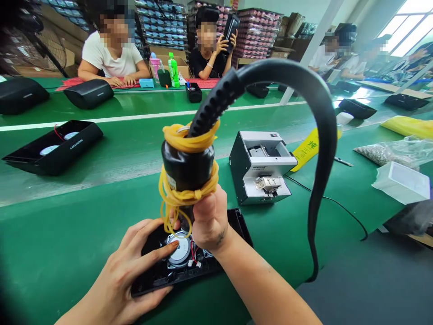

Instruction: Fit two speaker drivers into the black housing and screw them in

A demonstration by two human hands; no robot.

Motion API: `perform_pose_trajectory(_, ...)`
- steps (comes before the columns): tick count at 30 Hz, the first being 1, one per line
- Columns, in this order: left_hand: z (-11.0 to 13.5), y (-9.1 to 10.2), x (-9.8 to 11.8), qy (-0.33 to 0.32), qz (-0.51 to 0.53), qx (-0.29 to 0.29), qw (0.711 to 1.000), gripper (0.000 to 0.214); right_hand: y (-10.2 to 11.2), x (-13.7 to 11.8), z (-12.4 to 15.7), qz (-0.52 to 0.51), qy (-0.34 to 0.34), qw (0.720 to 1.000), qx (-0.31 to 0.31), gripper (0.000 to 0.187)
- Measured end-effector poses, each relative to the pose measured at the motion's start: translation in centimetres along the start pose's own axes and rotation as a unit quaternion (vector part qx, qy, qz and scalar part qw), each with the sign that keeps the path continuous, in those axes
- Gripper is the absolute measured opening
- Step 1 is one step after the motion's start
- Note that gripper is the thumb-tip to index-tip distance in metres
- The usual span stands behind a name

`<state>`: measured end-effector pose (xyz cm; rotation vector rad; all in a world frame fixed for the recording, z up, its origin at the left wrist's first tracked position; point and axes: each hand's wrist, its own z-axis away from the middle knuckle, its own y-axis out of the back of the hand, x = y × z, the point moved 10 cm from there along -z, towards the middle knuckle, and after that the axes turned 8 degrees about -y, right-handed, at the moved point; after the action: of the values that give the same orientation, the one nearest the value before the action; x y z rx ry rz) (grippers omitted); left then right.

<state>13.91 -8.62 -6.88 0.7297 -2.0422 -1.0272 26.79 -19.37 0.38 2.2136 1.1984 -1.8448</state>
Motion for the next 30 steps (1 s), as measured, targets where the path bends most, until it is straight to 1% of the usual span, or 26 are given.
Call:
perform_pose_trajectory(3,0.0,0.0,0.1,-0.004,-0.003,-0.004,1.000,0.057,0.2,-0.1,0.2,-0.007,-0.003,1.000,0.007,0.065)
perform_pose_trajectory(6,0.0,0.0,0.2,-0.007,-0.005,-0.005,1.000,0.056,0.5,-0.5,0.3,0.007,0.009,1.000,0.013,0.066)
perform_pose_trajectory(12,0.0,-0.1,0.1,0.001,-0.001,-0.007,1.000,0.058,1.0,-0.7,0.3,-0.003,0.007,1.000,0.028,0.064)
perform_pose_trajectory(15,0.0,-0.1,0.1,-0.001,-0.001,-0.005,1.000,0.058,1.0,-0.9,0.3,0.001,0.019,1.000,0.019,0.064)
perform_pose_trajectory(20,-0.1,0.0,0.1,-0.003,0.003,0.002,1.000,0.060,0.4,-1.3,0.4,-0.014,0.029,0.999,-0.019,0.061)
perform_pose_trajectory(21,-0.1,0.0,0.1,-0.004,0.002,0.005,1.000,0.059,0.4,-1.3,0.4,-0.017,0.026,0.999,-0.017,0.061)
perform_pose_trajectory(24,0.1,0.1,0.2,-0.008,-0.007,0.015,1.000,0.056,0.9,-1.9,0.5,-0.031,0.033,0.998,0.031,0.065)
perform_pose_trajectory(26,0.3,0.1,0.1,0.004,-0.010,0.015,1.000,0.056,1.2,-2.4,0.6,-0.047,0.043,0.997,0.051,0.067)
perform_pose_trajectory(30,0.3,-0.3,-0.4,0.042,-0.004,-0.008,0.999,0.074,1.5,-3.6,0.6,-0.065,0.069,0.995,0.042,0.060)
